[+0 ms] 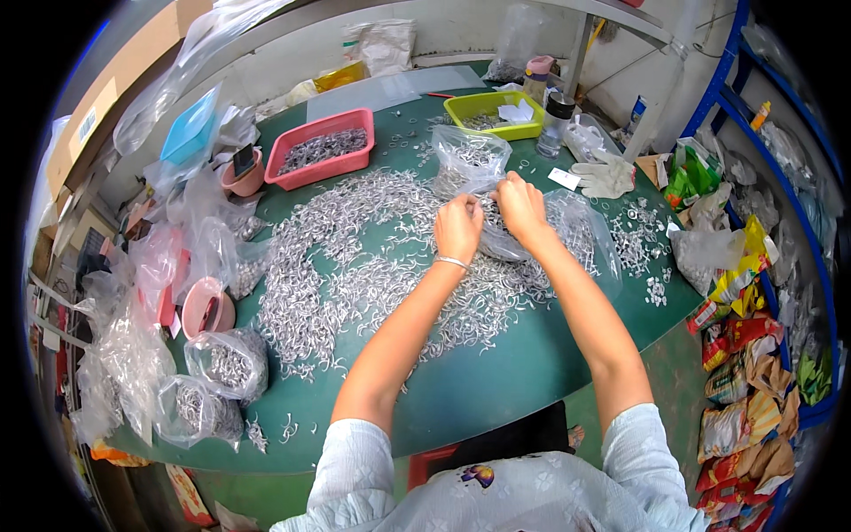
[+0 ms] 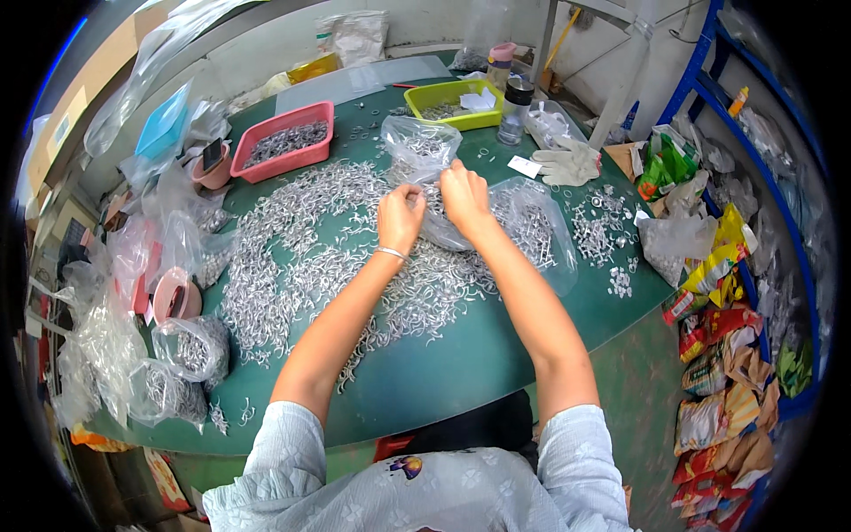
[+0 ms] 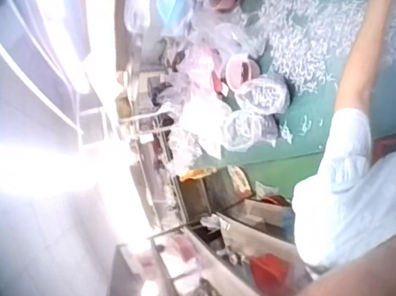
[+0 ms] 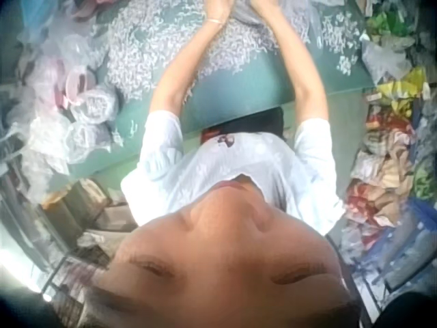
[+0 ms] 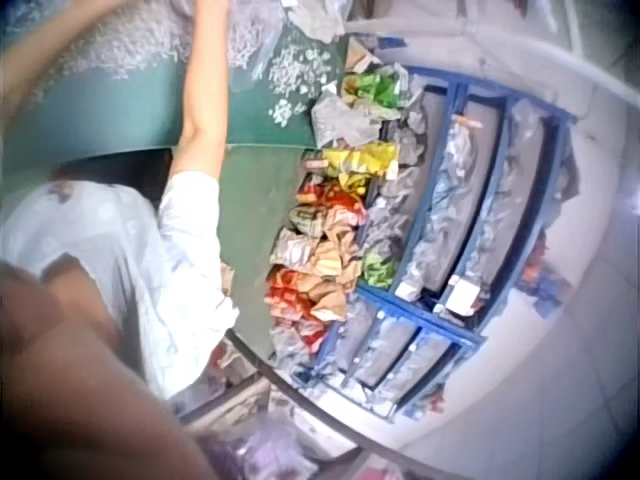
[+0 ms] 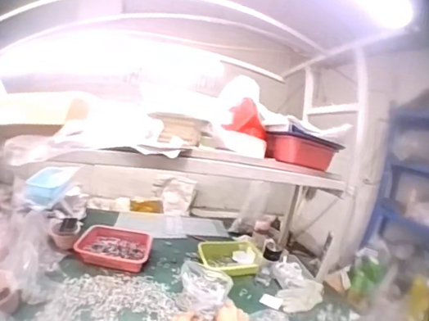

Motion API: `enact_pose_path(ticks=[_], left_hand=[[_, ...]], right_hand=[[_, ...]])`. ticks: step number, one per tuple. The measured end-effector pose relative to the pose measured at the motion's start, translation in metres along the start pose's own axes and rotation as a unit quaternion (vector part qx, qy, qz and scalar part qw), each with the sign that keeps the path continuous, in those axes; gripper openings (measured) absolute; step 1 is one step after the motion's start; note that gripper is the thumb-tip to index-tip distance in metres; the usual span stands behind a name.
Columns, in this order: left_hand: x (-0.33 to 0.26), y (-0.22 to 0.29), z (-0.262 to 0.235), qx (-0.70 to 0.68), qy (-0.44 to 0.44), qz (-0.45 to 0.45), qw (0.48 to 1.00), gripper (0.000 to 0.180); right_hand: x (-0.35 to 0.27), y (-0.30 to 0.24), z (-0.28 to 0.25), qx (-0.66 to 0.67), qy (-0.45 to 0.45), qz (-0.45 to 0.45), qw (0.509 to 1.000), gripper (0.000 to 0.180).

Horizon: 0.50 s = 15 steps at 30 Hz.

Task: The person sorts small curved metal components on a green worktable by hand, picking individual pieces from a large pile and grouping them together.

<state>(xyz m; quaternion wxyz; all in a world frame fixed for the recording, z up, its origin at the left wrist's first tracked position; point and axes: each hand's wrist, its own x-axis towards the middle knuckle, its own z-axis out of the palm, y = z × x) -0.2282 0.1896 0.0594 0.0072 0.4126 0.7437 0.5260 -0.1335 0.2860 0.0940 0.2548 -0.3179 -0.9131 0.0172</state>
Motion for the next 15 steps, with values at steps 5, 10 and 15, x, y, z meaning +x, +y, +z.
enact_pose_path(ticks=[5,10,15], left_hand=[[0.007,-0.006,0.002,-0.171,-0.036,-0.071,0.982,0.022],[-0.005,-0.007,-0.029,-0.444,-0.124,-0.229,0.857,0.024],[-0.031,-0.007,-0.046,-0.525,-0.169,-0.242,0.798,0.023]], right_hand=[[0.000,0.004,-0.005,-0.028,0.030,0.042,0.998,0.014],[-0.021,-0.009,-0.023,0.165,0.066,0.006,0.984,0.012],[-0.044,-0.021,-0.037,0.224,-0.010,-0.066,0.972,0.008]])
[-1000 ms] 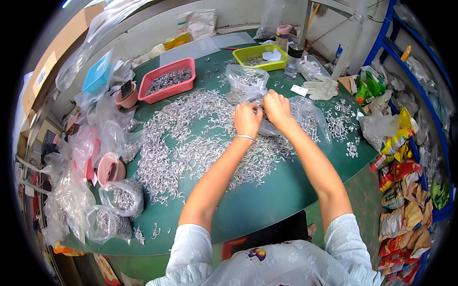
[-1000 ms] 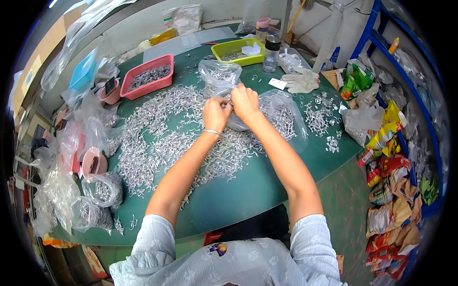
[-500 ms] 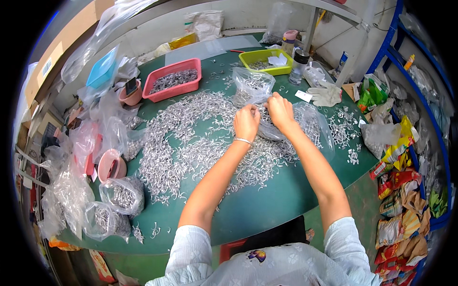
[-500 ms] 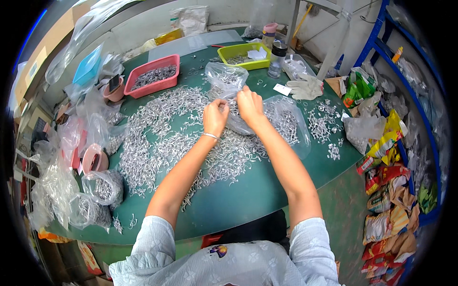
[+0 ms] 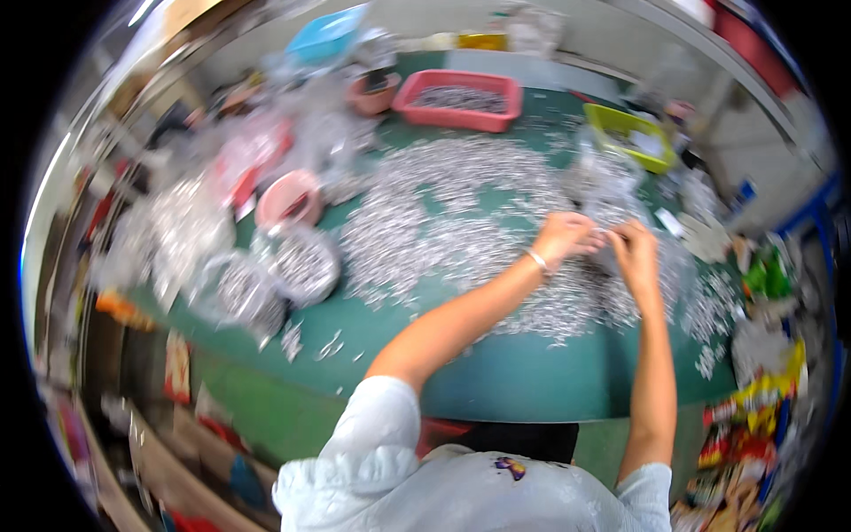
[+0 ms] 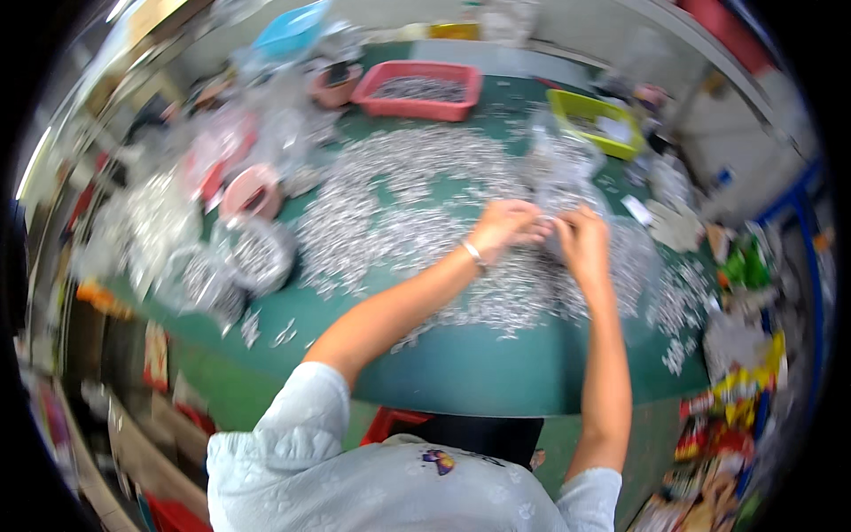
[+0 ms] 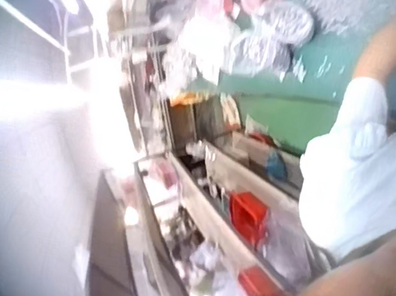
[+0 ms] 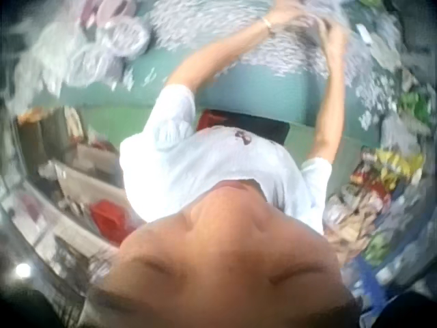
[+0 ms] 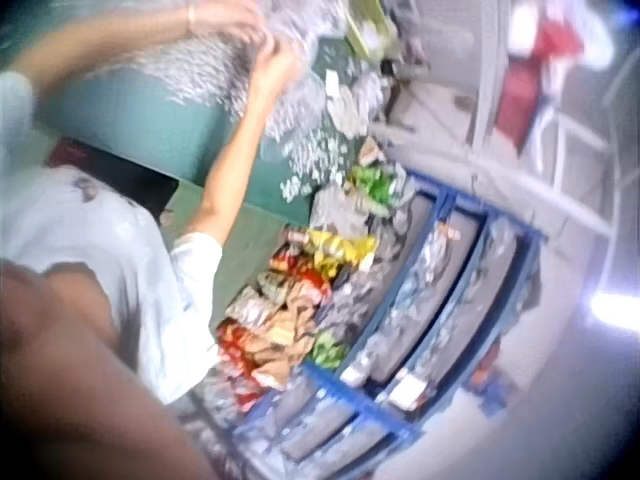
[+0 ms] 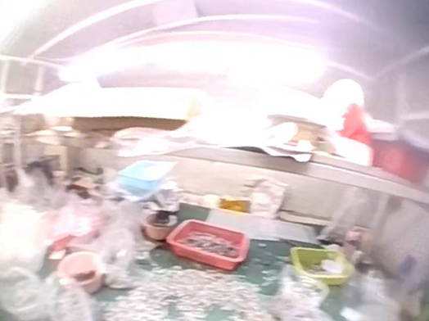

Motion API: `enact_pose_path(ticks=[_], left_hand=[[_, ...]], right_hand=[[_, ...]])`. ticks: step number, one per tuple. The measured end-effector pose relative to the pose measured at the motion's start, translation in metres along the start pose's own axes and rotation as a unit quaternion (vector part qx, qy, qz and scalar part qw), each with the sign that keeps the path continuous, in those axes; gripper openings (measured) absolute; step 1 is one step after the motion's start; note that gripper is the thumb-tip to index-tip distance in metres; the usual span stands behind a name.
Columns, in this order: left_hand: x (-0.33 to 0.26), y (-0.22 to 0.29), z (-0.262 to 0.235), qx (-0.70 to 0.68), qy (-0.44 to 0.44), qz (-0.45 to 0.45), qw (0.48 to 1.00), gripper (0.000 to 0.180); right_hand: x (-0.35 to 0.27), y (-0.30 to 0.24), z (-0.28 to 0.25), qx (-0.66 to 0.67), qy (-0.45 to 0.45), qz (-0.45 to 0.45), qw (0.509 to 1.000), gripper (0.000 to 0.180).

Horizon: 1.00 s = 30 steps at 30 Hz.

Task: The person sorts small curved metal components on a green worktable by hand, picking individual pieces from a large pile and grouping them together.

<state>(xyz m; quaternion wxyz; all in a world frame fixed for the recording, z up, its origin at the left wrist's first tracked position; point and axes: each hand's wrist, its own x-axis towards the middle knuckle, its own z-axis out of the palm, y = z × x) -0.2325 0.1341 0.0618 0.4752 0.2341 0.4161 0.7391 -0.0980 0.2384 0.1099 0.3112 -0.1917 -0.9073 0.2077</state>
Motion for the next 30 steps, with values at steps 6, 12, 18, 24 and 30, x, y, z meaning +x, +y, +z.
enact_pose_path(ticks=[6,12,18,24,30], left_hand=[[-0.076,0.012,-0.029,0.035,0.007,-0.037,0.999,0.019],[-0.202,0.069,-0.076,0.219,0.193,0.151,0.944,0.017],[-0.314,0.148,-0.135,0.494,0.487,0.306,0.652,0.012],[-0.377,0.195,-0.195,0.707,0.621,0.101,0.322,0.015],[-0.353,0.152,-0.163,0.650,0.544,0.304,0.436,0.013]], right_hand=[[-0.031,-0.063,0.016,0.053,-0.102,-0.048,0.992,0.006],[-0.061,-0.092,0.039,0.187,-0.100,-0.074,0.974,0.010],[-0.102,-0.083,0.044,0.179,-0.249,0.018,0.952,0.010],[-0.123,-0.082,0.056,0.267,-0.282,0.133,0.912,0.013],[-0.131,-0.098,0.055,0.532,-0.310,0.324,0.718,0.029]])
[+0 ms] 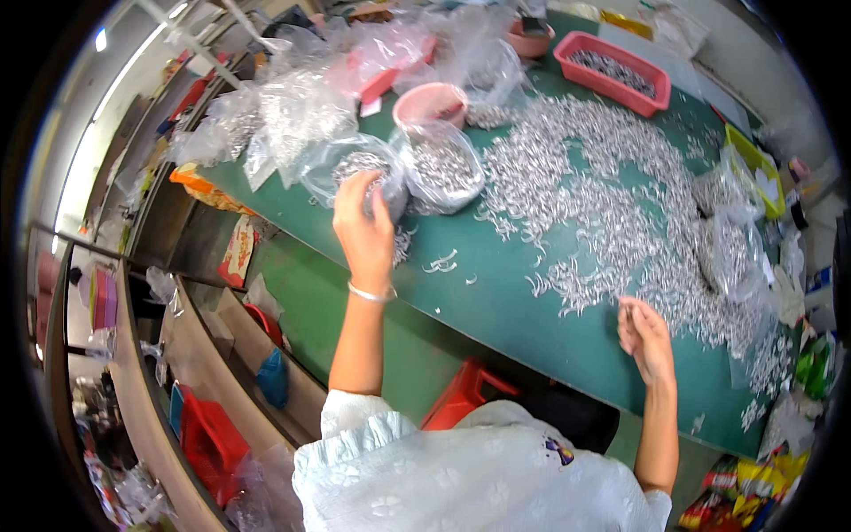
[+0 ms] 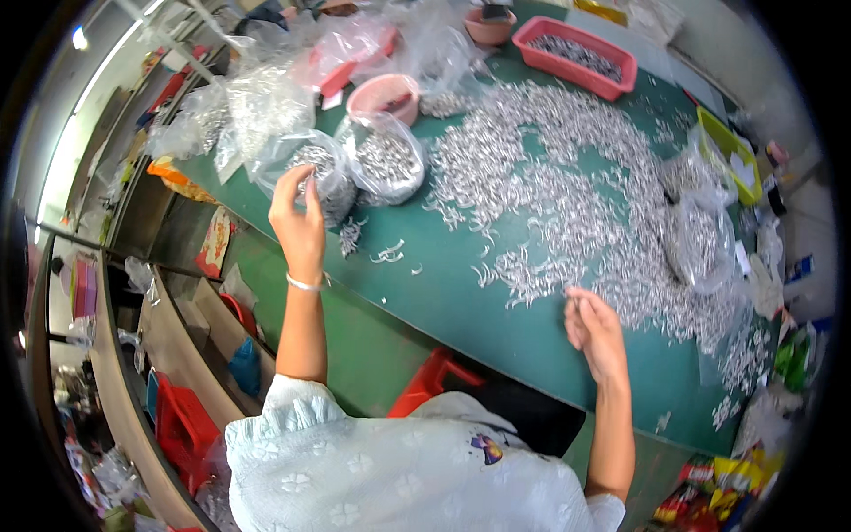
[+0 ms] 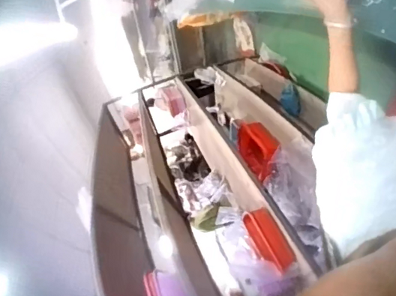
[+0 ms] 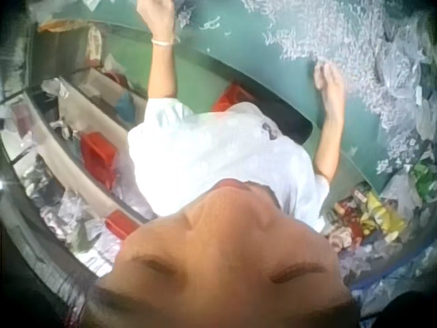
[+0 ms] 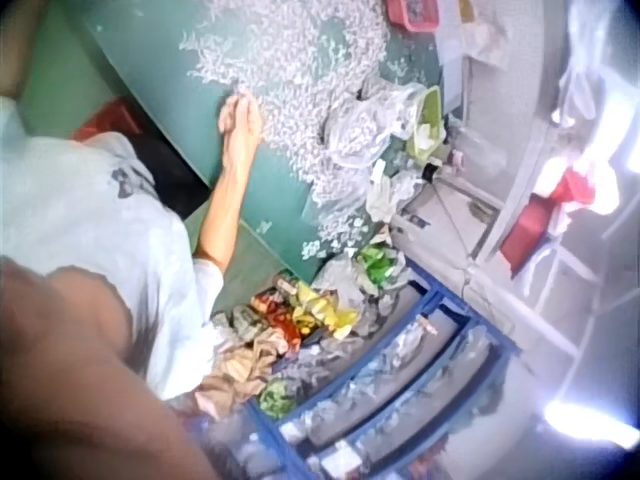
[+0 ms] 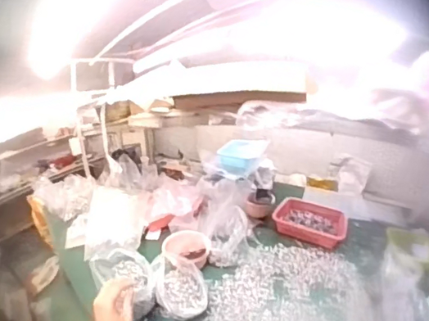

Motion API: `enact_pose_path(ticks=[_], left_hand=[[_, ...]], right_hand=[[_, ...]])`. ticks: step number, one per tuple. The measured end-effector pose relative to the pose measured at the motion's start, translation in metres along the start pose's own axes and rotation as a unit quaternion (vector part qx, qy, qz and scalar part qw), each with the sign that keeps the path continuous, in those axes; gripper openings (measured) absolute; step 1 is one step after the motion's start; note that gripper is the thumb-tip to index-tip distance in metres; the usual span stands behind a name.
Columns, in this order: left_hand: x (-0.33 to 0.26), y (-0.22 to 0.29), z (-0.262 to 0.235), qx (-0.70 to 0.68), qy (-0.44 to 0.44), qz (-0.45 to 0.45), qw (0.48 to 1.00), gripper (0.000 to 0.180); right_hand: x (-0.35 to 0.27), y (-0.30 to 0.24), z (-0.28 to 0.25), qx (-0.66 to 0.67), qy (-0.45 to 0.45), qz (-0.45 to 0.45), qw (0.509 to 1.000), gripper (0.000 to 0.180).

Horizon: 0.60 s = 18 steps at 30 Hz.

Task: The person sorts small curved metal components on a green worktable by hand, picking individual pieces from a large pile and grouping them together.

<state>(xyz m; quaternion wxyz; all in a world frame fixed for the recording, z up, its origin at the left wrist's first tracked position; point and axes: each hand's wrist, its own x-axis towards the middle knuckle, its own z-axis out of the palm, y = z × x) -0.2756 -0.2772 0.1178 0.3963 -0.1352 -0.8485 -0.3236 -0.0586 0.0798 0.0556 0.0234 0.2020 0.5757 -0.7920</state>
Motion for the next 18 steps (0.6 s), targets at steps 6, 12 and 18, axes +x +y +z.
enact_pose_path(ticks=[6,12,18], left_hand=[[-0.106,0.006,0.003,-0.077,-0.172,-0.094,0.978,0.024],[-0.138,-0.021,0.016,-0.028,-0.288,-0.041,0.956,0.050],[-0.141,-0.043,0.026,-0.013,-0.320,-0.014,0.947,0.043]], right_hand=[[-0.011,0.022,0.028,0.102,-0.064,0.010,0.993,0.034],[-0.021,0.039,0.027,-0.009,-0.006,-0.035,0.999,0.024],[-0.033,0.049,0.005,-0.058,0.047,-0.052,0.996,0.019]])
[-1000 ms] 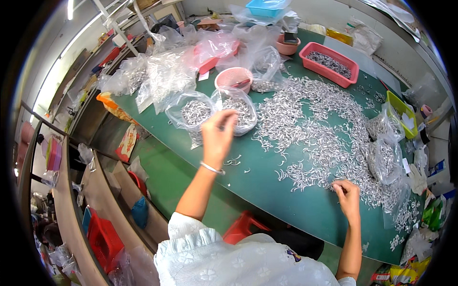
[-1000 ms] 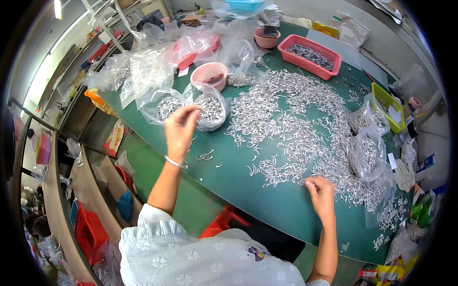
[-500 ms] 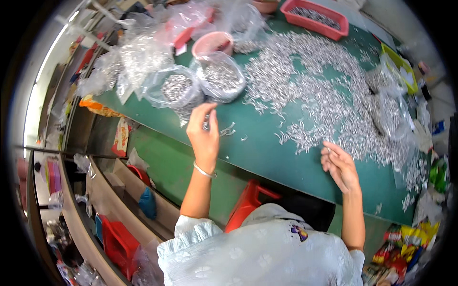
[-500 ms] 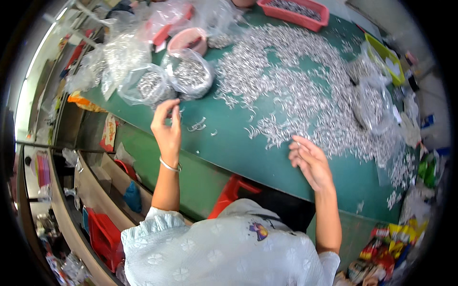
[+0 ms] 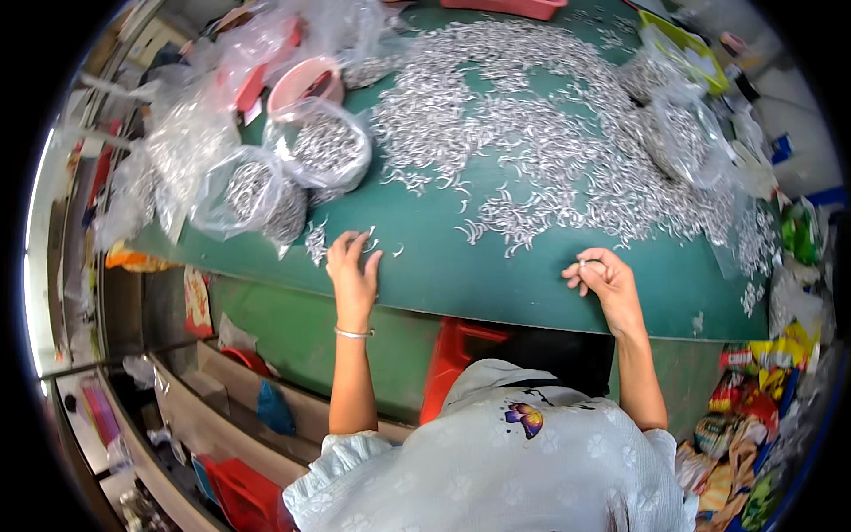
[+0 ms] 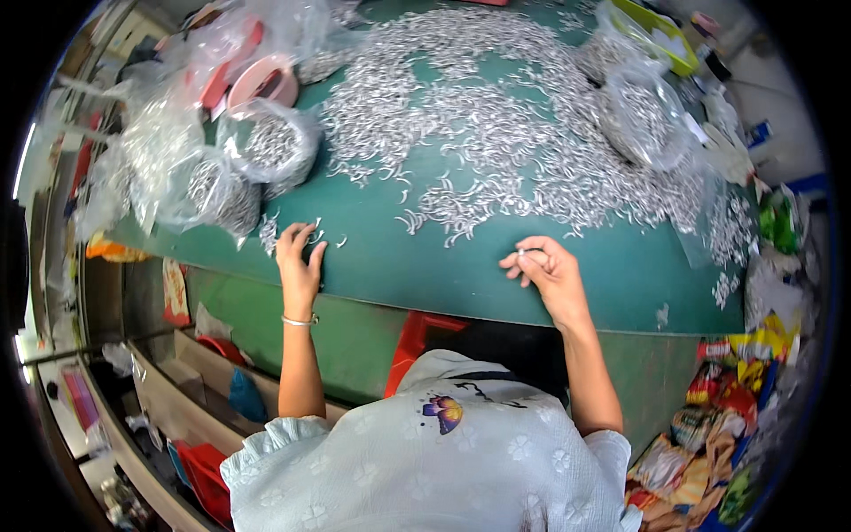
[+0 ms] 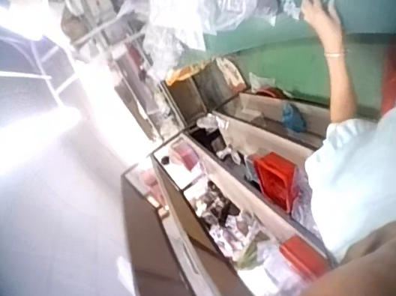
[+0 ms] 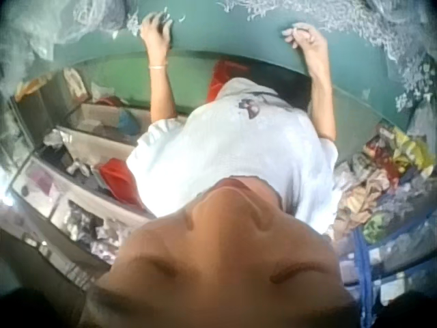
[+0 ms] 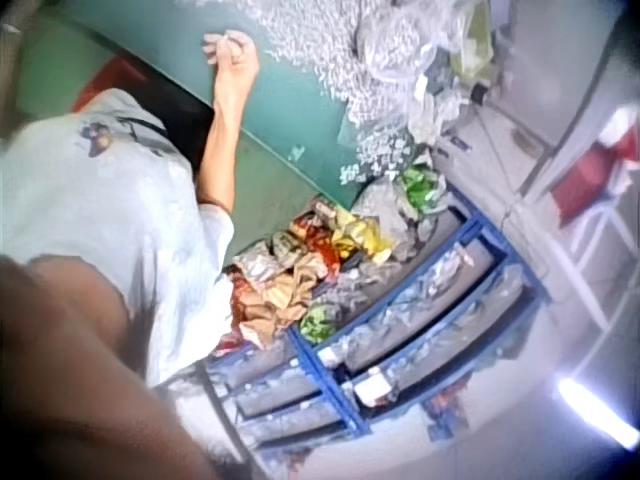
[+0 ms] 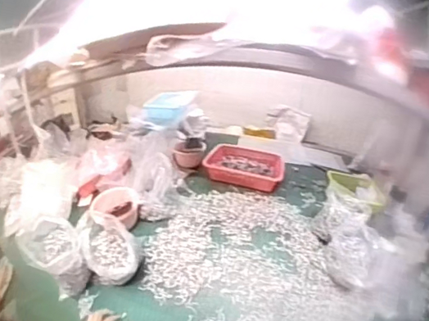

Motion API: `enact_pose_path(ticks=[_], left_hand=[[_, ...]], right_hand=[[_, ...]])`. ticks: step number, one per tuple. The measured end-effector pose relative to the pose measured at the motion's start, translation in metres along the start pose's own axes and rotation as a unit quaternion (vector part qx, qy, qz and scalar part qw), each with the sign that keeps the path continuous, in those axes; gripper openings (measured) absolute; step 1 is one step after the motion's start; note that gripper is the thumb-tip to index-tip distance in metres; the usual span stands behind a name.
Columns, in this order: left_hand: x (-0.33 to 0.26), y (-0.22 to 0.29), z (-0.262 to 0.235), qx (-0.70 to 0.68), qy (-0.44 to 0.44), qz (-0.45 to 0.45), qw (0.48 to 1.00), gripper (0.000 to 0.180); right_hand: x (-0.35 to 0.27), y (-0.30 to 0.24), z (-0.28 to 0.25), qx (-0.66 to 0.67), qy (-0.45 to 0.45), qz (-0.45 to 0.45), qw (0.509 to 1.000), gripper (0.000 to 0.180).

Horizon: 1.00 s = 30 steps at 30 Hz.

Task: The person sorts small curved metal components on a green worktable by hand, picking individual pieces from a large pile and grouping them together.

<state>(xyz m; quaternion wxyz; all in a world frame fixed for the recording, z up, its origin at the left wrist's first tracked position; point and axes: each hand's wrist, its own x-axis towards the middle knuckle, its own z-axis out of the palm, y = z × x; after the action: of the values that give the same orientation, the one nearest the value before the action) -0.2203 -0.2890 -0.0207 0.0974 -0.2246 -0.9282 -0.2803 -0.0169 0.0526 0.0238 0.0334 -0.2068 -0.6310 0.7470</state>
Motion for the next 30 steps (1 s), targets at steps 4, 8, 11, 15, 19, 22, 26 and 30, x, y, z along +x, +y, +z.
enact_pose_path(ticks=[4,8,11,15,19,22,26,30], left_hand=[[0.002,0.019,0.000,-0.014,0.019,-0.021,0.999,0.044],[0.001,0.013,0.010,-0.021,0.014,-0.004,1.000,0.039],[0.005,0.016,0.005,-0.058,-0.001,-0.005,0.998,0.038],[0.008,0.017,0.001,-0.054,-0.027,0.026,0.998,0.026],[0.002,0.009,-0.002,-0.071,0.004,0.019,0.997,0.022],[0.001,0.017,-0.004,-0.069,0.054,0.021,0.996,0.035],[-0.011,0.021,-0.015,-0.068,0.114,0.016,0.991,0.043],[-0.107,0.025,0.015,-0.230,0.257,-0.015,0.938,0.010]], right_hand=[[-0.002,-0.007,0.017,0.031,-0.016,-0.014,0.999,0.019],[-0.008,-0.011,0.034,0.006,-0.003,-0.036,0.999,0.019],[-0.009,-0.009,0.049,-0.042,0.021,-0.057,0.997,0.015],[-0.008,-0.006,0.054,-0.132,0.051,-0.062,0.988,0.011],[-0.014,0.007,0.037,-0.247,0.116,-0.088,0.958,0.012],[-0.023,0.011,-0.009,-0.387,0.308,-0.087,0.865,0.019],[-0.048,0.043,-0.111,-0.571,0.399,-0.079,0.713,0.016],[-0.057,0.030,-0.117,-0.624,0.414,-0.012,0.662,0.016]])
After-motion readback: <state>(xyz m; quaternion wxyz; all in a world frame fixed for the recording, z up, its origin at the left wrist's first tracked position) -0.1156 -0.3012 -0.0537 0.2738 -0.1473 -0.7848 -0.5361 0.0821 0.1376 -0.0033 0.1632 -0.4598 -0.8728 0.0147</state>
